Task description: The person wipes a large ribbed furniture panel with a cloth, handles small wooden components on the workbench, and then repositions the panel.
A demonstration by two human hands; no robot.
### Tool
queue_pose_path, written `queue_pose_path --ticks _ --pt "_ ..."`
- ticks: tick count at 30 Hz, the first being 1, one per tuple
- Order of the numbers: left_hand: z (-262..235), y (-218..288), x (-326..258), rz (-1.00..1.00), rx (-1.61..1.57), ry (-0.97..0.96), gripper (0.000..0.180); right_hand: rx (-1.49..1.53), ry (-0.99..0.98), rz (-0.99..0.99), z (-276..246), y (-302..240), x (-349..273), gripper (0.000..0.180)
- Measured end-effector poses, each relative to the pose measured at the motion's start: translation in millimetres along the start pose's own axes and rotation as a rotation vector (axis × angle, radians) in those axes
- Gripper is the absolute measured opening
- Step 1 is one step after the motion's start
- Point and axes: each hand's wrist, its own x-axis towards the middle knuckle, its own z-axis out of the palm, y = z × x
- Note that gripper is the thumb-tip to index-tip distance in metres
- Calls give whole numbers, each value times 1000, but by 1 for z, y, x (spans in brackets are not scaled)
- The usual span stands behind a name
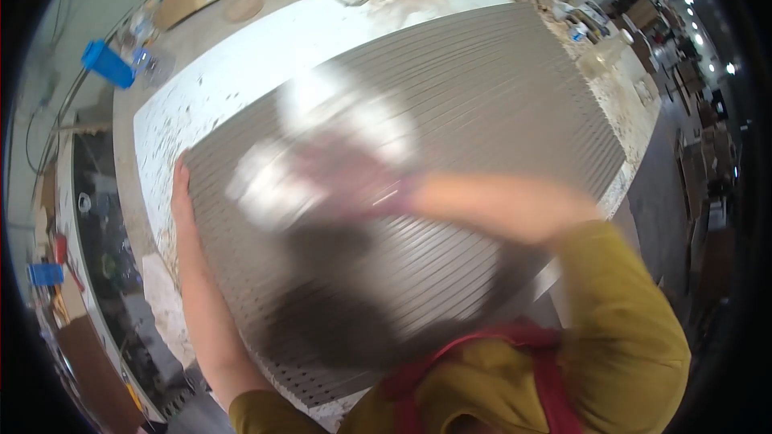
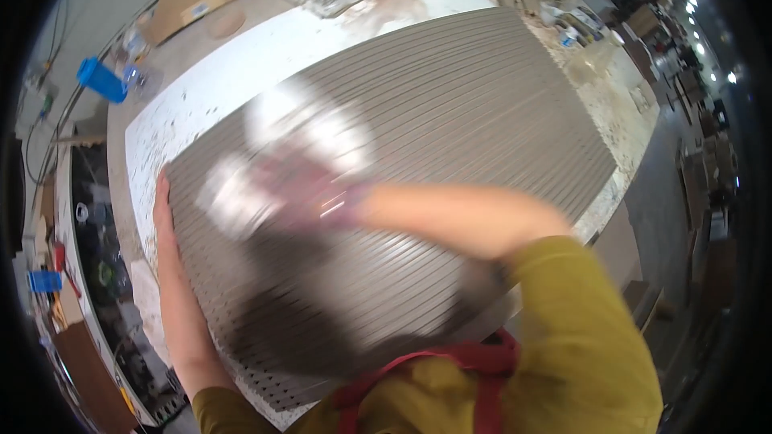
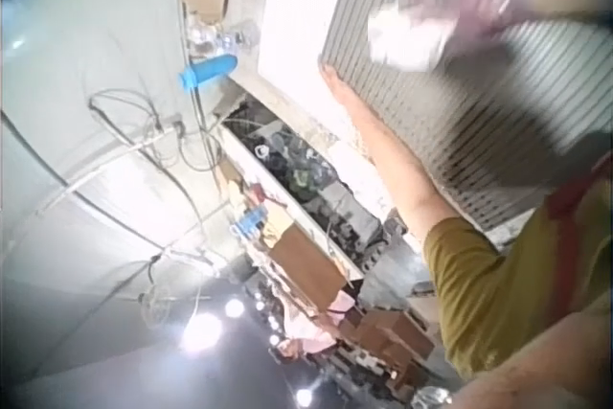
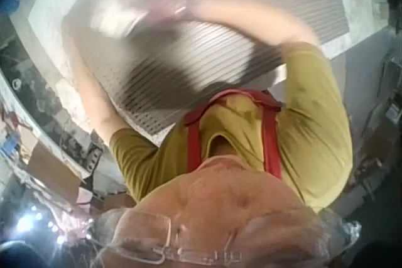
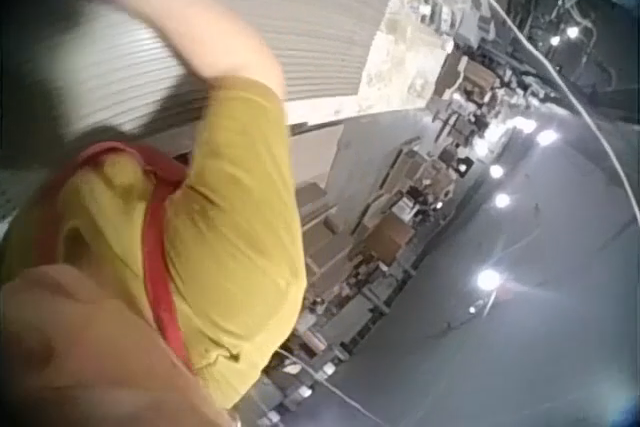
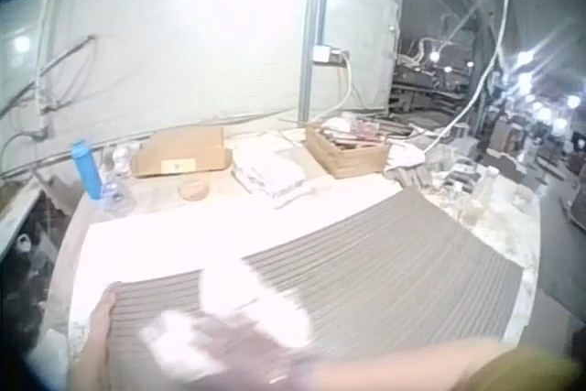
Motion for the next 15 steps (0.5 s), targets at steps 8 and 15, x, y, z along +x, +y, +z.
queue_pose_path --ticks 8,15 --pt "27 22 -20 -120 10 103 53 -251 299 227 -42 149 -37 46" --pt "36 17 -11 -83 15 107 55 -260 77 1037 -145 197 -51 50"
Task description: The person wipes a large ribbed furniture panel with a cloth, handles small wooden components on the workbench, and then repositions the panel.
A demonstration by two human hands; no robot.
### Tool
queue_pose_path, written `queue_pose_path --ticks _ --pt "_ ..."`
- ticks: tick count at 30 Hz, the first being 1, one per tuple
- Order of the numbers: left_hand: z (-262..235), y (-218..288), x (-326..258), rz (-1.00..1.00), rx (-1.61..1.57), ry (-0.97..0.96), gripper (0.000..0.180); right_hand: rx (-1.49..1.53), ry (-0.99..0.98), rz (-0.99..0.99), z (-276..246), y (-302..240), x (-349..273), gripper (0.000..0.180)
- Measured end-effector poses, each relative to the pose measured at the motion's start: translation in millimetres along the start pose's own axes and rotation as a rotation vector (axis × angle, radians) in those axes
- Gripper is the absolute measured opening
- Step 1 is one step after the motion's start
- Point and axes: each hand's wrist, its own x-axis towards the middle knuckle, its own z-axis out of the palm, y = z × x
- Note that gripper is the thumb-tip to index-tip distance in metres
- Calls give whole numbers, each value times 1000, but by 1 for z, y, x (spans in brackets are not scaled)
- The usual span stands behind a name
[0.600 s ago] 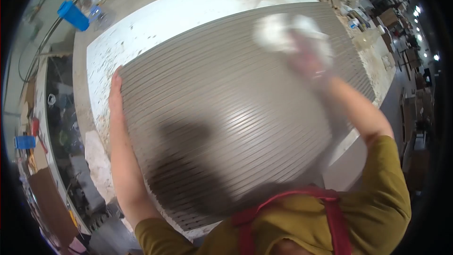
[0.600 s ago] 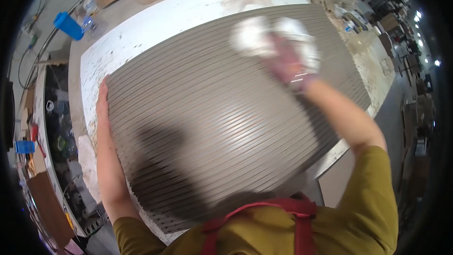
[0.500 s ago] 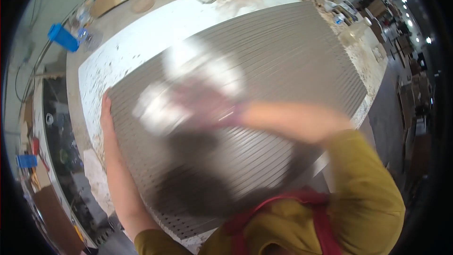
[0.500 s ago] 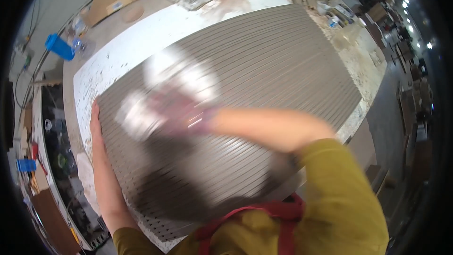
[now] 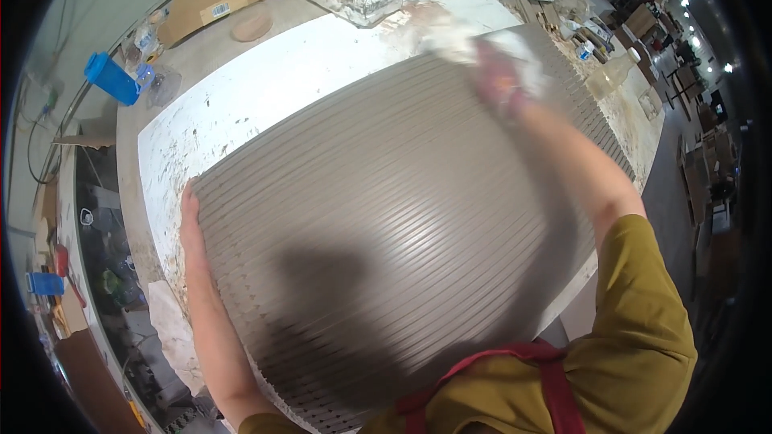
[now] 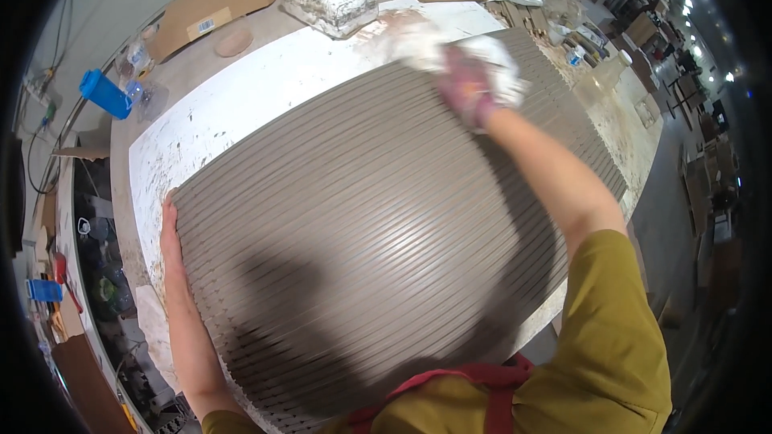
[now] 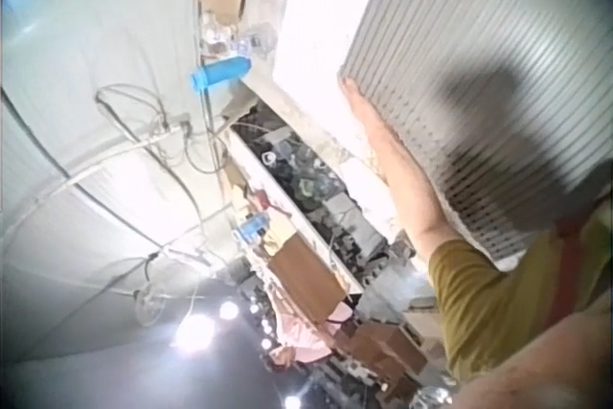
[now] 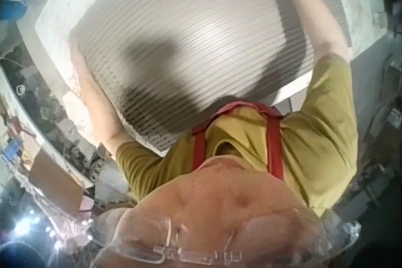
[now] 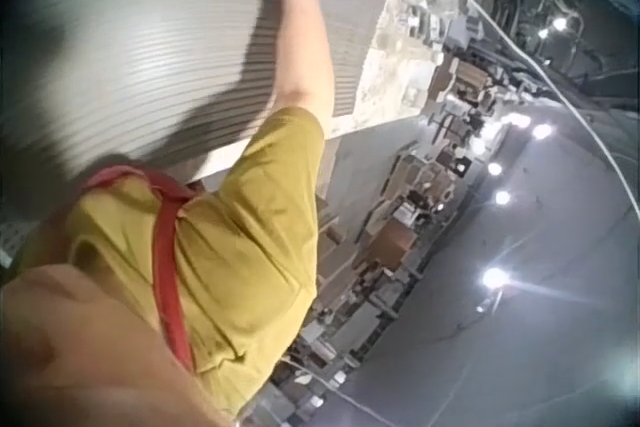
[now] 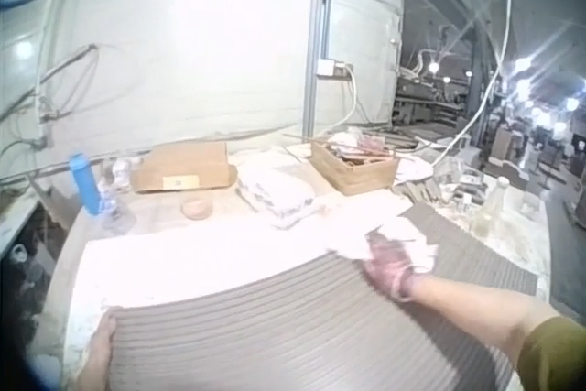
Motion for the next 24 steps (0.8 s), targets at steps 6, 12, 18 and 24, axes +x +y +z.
queue_pose_path --ticks 6,12,18,24 --pt "-77 -73 56 33 -87 -1 59 -4 -138 -1072 72 -304 -109 54" --pt "-21 -18 3 52 -180 -62 61 238 -46 -889 91 -159 -54 57" --pt "6 -3 -11 76 -352 -201 69 -51 -53 -774 30 -56 -13 58" --pt "-19 -29 26 -68 -406 100 67 28 -220 -1242 93 -358 -115 57"
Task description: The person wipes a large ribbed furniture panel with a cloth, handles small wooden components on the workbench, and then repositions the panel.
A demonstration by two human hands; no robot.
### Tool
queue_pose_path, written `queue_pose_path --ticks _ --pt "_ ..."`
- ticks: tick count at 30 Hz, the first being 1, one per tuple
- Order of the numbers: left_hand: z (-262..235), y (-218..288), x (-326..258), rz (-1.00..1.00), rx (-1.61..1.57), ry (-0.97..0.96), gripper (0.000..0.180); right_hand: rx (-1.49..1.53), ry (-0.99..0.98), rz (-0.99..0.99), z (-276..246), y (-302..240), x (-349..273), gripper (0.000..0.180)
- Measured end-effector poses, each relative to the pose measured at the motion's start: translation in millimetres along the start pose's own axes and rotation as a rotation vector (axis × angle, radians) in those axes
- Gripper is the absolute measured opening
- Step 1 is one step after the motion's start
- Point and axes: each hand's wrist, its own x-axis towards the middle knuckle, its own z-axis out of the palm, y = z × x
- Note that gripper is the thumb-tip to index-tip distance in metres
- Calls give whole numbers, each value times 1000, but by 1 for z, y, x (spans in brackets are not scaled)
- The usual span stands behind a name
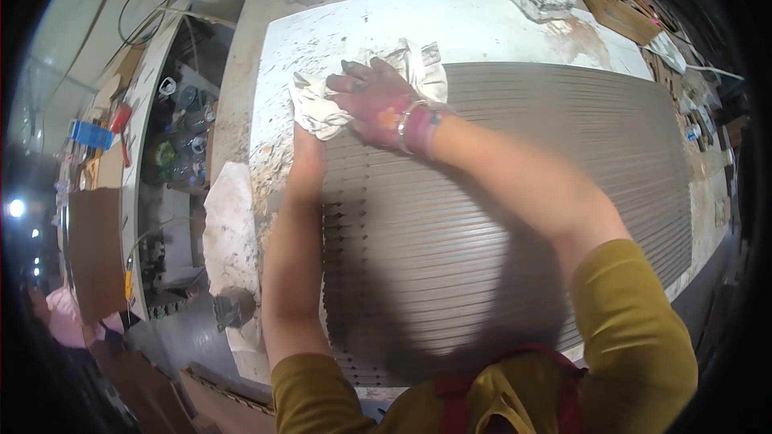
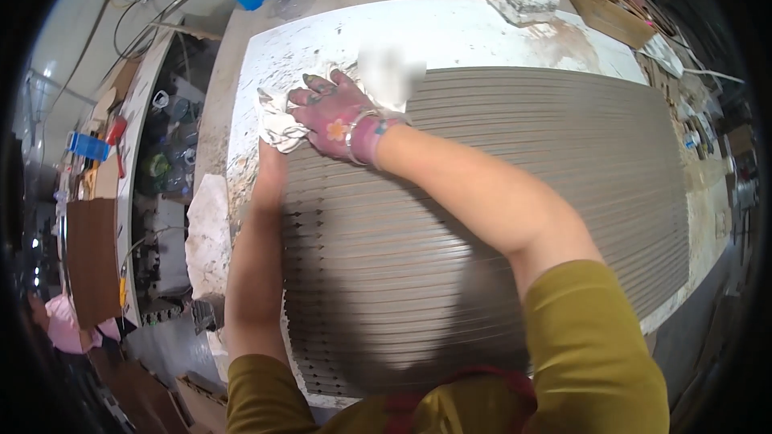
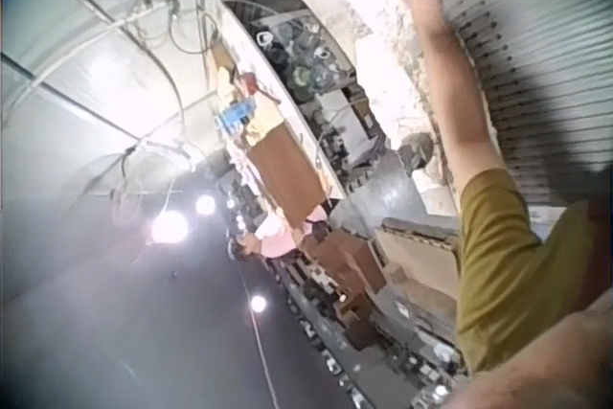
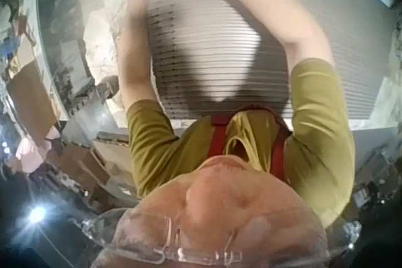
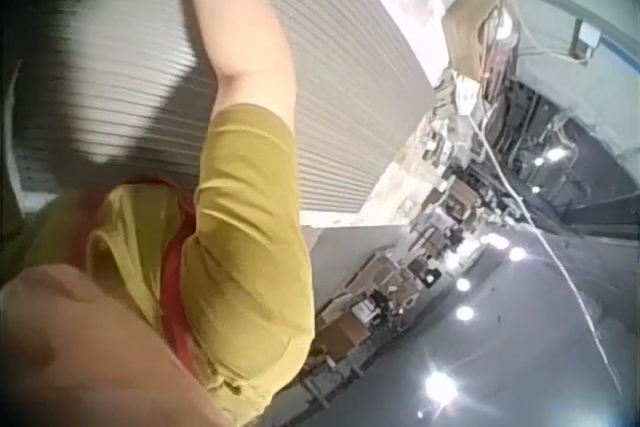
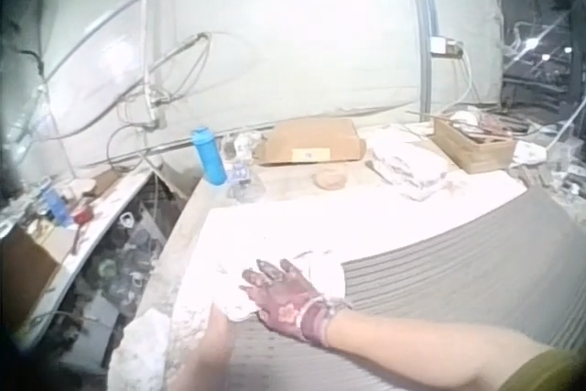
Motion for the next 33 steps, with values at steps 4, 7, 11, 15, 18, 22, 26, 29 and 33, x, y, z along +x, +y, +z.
queue_pose_path --ticks 4,7,11,15,18,22,26,29,33 --pt "8 -7 -6 212 163 -252 76 98 264 51 25 86 -76 53" --pt "6 1 -29 45 -59 -207 81 -18 263 305 -38 132 -171 46" --pt "20 5 -36 34 -25 -224 82 -198 232 431 -55 132 -183 36" --pt "16 6 -20 128 -3 -145 77 -43 312 125 -9 37 -51 34" --pt "24 8 -14 185 54 -58 73 24 126 84 -17 14 -9 35" --pt "2 2 -23 160 82 -128 71 289 242 80 -35 76 -79 38" --pt "3 -11 -13 143 51 -200 70 582 174 308 -28 91 -127 36" --pt "-8 -20 -3 143 -266 -186 62 215 256 -102 6 15 -55 35" --pt "30 5 -21 -90 -634 -99 63 168 128 -85 -4 -1 -19 32"
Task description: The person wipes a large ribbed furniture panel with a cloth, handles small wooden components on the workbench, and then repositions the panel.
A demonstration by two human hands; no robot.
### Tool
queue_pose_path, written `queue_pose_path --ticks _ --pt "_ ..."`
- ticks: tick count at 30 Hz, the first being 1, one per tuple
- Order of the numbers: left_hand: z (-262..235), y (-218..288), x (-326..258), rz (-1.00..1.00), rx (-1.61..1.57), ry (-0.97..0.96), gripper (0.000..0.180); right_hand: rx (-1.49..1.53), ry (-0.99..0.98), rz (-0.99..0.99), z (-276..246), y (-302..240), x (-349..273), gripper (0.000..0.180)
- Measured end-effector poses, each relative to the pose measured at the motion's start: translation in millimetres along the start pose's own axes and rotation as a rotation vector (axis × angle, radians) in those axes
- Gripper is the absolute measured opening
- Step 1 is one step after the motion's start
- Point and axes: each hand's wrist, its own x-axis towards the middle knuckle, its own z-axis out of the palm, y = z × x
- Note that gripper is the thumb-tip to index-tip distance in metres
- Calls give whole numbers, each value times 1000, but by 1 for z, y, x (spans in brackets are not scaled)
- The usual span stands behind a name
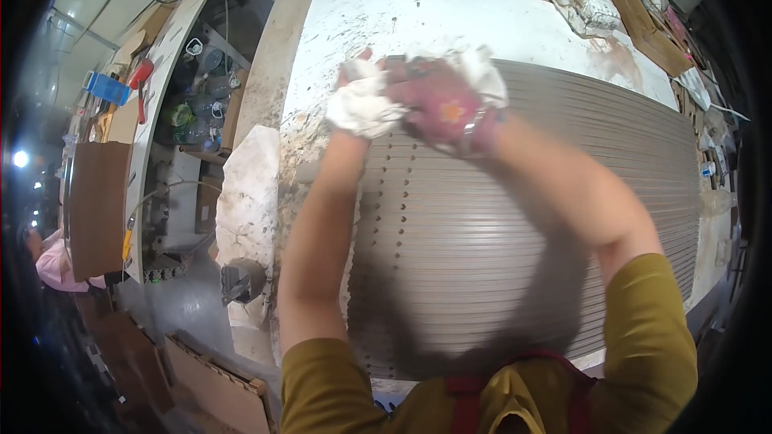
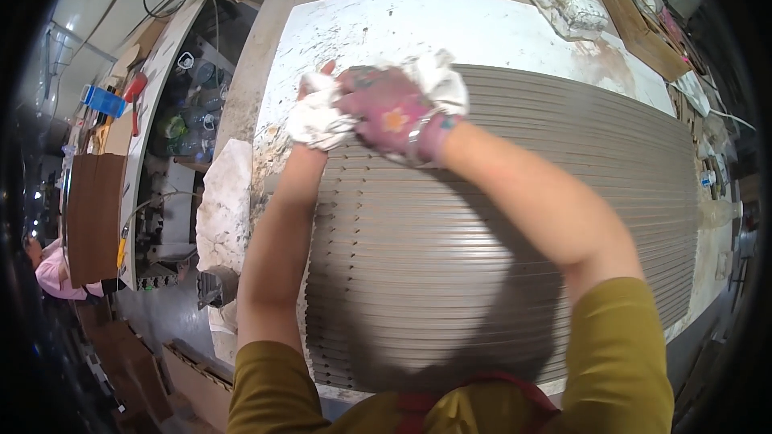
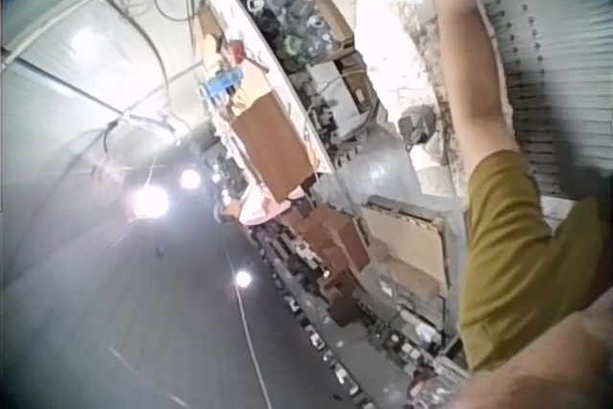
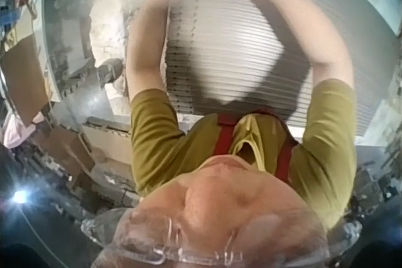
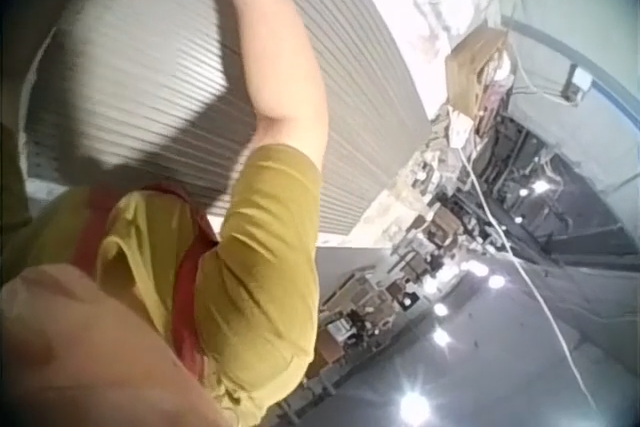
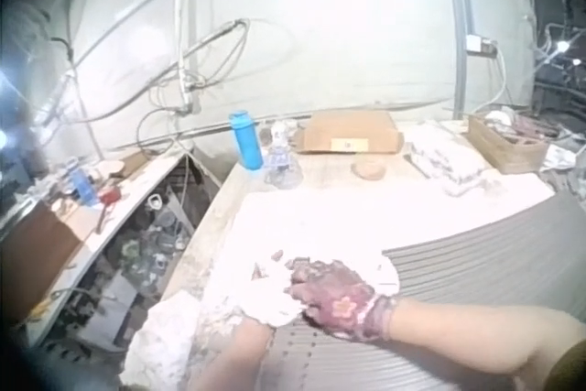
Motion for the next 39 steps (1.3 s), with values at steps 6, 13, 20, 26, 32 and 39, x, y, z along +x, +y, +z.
queue_pose_path --ticks 6,13,20,26,32,39 --pt "-1 14 -28 196 722 -73 69 -204 -144 123 -46 35 -68 33" --pt "-2 15 -12 0 101 -150 66 -49 -123 -61 -23 -19 8 15" --pt "-16 14 -17 144 497 -234 65 -10 -48 -104 -18 11 -24 31" --pt "-26 6 4 68 182 -108 62 10 -70 -108 -18 -6 -14 39" --pt "2 4 -22 191 719 -99 60 -154 -47 395 -134 111 -246 41" --pt "-16 8 -10 169 728 -148 58 -77 17 52 -41 21 -81 38"
